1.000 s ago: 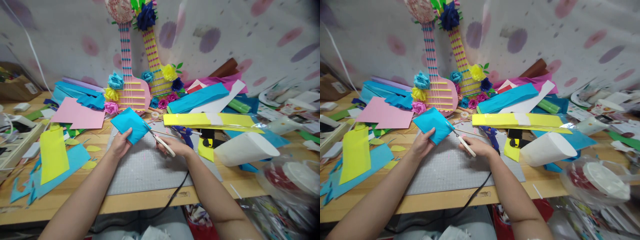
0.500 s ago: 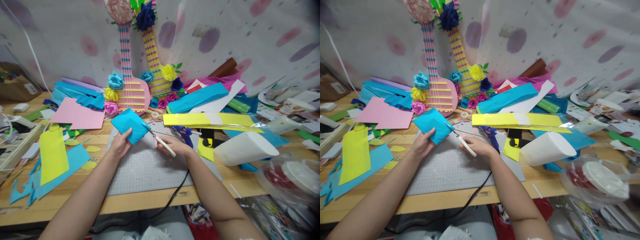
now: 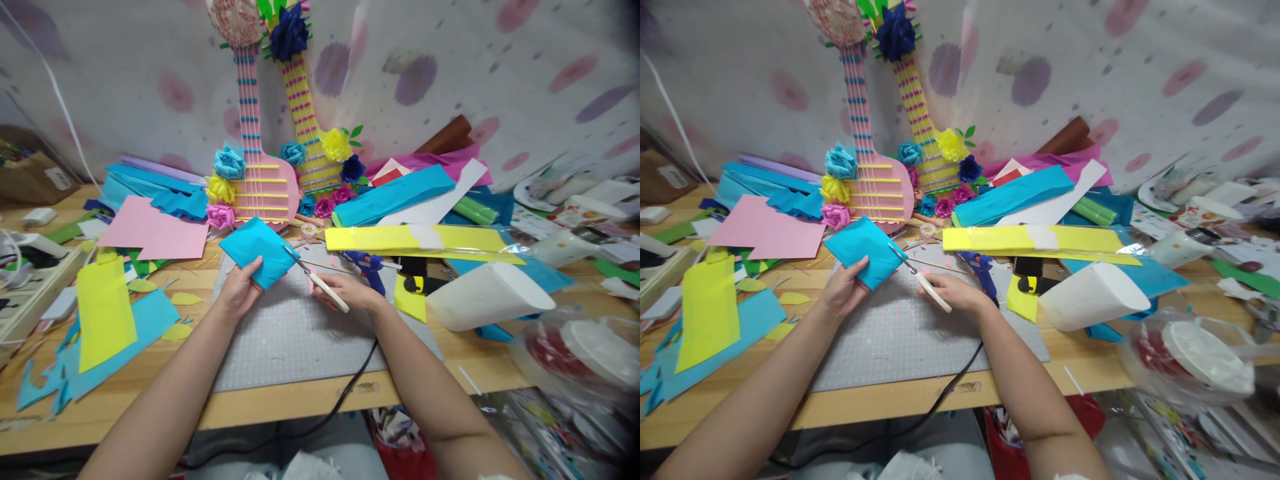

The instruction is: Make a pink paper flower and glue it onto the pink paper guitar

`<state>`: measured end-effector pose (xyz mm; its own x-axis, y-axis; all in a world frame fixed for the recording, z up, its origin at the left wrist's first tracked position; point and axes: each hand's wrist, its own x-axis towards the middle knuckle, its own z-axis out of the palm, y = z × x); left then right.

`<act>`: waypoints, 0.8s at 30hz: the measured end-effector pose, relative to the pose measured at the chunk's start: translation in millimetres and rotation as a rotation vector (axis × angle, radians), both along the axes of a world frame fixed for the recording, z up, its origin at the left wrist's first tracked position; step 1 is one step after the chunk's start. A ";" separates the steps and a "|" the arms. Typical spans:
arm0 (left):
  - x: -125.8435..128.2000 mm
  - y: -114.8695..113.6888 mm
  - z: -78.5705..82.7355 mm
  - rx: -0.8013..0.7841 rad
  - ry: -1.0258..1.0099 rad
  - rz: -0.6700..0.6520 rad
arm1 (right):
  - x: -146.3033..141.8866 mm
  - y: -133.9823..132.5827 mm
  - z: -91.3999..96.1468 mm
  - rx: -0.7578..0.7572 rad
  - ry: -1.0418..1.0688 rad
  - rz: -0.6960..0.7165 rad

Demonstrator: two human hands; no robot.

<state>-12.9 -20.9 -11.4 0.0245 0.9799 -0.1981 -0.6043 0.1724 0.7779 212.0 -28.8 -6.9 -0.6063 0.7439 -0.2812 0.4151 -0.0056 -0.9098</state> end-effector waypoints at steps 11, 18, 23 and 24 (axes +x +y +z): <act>-1.1 0.5 -1.1 0.031 0.002 -0.016 | -0.3 3.2 -1.1 0.105 -0.052 0.000; -2.3 0.6 -2.5 0.048 -0.012 -0.039 | 0.2 3.7 -2.7 0.132 -0.060 -0.021; -2.3 0.2 -2.8 0.051 -0.027 -0.047 | 0.2 3.5 -2.2 0.152 -0.074 -0.014; -2.2 0.2 -2.7 0.052 -0.030 -0.048 | 0.1 3.6 -2.5 0.157 -0.076 -0.012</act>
<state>-15.1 -20.7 -14.1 0.0769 0.9863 -0.1458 -0.6198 0.1619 0.7679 212.1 -25.2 -9.4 -0.5789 0.7890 -0.2057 0.4830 0.1286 -0.8661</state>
